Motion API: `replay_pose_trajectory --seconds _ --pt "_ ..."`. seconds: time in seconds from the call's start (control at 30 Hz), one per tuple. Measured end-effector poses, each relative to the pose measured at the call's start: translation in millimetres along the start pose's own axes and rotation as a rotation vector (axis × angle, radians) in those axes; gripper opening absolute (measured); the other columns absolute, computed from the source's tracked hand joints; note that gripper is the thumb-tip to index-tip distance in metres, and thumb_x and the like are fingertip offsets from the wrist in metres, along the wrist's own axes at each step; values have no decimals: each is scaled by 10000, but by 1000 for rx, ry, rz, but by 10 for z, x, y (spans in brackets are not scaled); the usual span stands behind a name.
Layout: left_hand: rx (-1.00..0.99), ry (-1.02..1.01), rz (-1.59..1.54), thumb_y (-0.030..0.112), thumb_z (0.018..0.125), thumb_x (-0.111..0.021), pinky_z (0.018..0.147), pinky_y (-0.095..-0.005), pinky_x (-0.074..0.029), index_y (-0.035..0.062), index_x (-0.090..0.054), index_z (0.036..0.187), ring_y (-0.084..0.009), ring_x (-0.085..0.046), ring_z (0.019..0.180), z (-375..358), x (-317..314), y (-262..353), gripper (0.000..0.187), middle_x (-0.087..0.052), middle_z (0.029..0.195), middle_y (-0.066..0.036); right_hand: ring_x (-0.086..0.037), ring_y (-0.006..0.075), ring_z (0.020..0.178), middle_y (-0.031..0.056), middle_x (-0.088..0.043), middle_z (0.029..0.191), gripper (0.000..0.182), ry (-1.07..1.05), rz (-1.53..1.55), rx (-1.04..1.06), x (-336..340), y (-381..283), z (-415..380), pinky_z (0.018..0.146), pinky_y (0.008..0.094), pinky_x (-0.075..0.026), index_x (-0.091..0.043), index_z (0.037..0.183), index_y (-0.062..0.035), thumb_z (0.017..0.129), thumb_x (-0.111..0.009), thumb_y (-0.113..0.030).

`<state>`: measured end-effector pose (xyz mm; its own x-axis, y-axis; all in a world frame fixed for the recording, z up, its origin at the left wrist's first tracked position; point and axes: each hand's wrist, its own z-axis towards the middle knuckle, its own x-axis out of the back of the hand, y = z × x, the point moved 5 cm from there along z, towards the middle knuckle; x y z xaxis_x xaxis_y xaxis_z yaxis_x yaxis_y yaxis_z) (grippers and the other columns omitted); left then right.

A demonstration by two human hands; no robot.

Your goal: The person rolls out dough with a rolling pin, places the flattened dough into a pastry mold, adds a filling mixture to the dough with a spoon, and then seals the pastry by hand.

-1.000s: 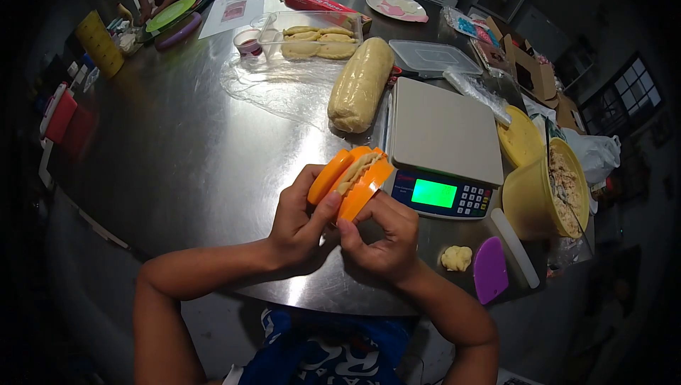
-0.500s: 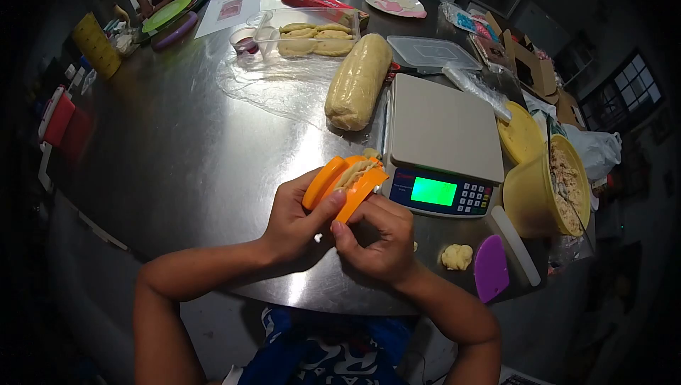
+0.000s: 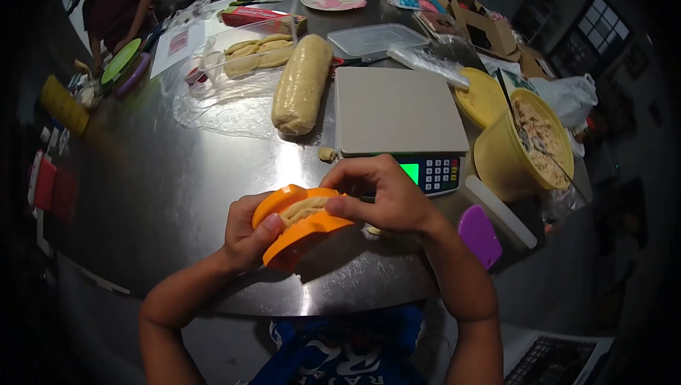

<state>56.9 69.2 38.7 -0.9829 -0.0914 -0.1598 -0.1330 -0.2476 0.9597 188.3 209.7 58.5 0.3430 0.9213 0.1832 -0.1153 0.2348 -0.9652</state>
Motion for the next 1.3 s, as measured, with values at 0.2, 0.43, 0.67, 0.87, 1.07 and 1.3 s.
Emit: replay_pose_trajectory --seconds 0.2,0.43,0.67,0.87,1.07,1.3 --pt "-34 -104 99 274 978 -511 701 -253 -524 -115 -588 1184 -155 -665 751 -7 -7 -31 446 -683 887 -133 -584 46 705 28 -678 808 217 -54 20 -19 -49 -47 -5 630 198 -468 -700 931 20 906 -718 -195" --pt "-48 -157 161 259 962 -536 662 -258 -530 -102 -620 1138 -160 -671 702 23 21 22 411 -686 847 -131 -564 32 650 -6 -657 746 261 -141 -60 -21 -69 -51 -20 587 190 -452 -690 856 -10 843 -787 -252" --pt "-27 -216 158 240 939 -559 610 -257 -526 -96 -642 1101 -170 -667 626 38 21 -21 382 -681 783 -118 -616 52 640 15 -669 749 237 -216 -117 -99 -99 -86 -23 620 188 -504 -686 859 3 812 -809 -194" --pt "-5 -238 144 238 942 -558 590 -251 -515 -105 -641 1097 -157 -653 607 52 32 24 386 -682 788 -119 -555 25 581 -30 -615 647 313 -165 129 -126 -132 -23 -40 540 181 -439 -660 809 -24 832 -801 -303" --pt "-52 -299 215 225 935 -575 572 -272 -495 -89 -656 1050 -166 -635 600 73 -13 19 344 -674 777 -122 -533 28 560 -37 -580 622 370 -203 -85 -32 -181 -15 -41 516 184 -416 -627 779 -28 818 -808 -348" --pt "-4 -262 173 234 945 -573 566 -278 -486 -78 -659 1000 -172 -629 598 73 -4 14 329 -664 760 -117 -599 84 615 19 -646 725 317 -210 -172 -89 -167 -39 -36 581 212 -479 -649 811 -11 778 -830 -269"
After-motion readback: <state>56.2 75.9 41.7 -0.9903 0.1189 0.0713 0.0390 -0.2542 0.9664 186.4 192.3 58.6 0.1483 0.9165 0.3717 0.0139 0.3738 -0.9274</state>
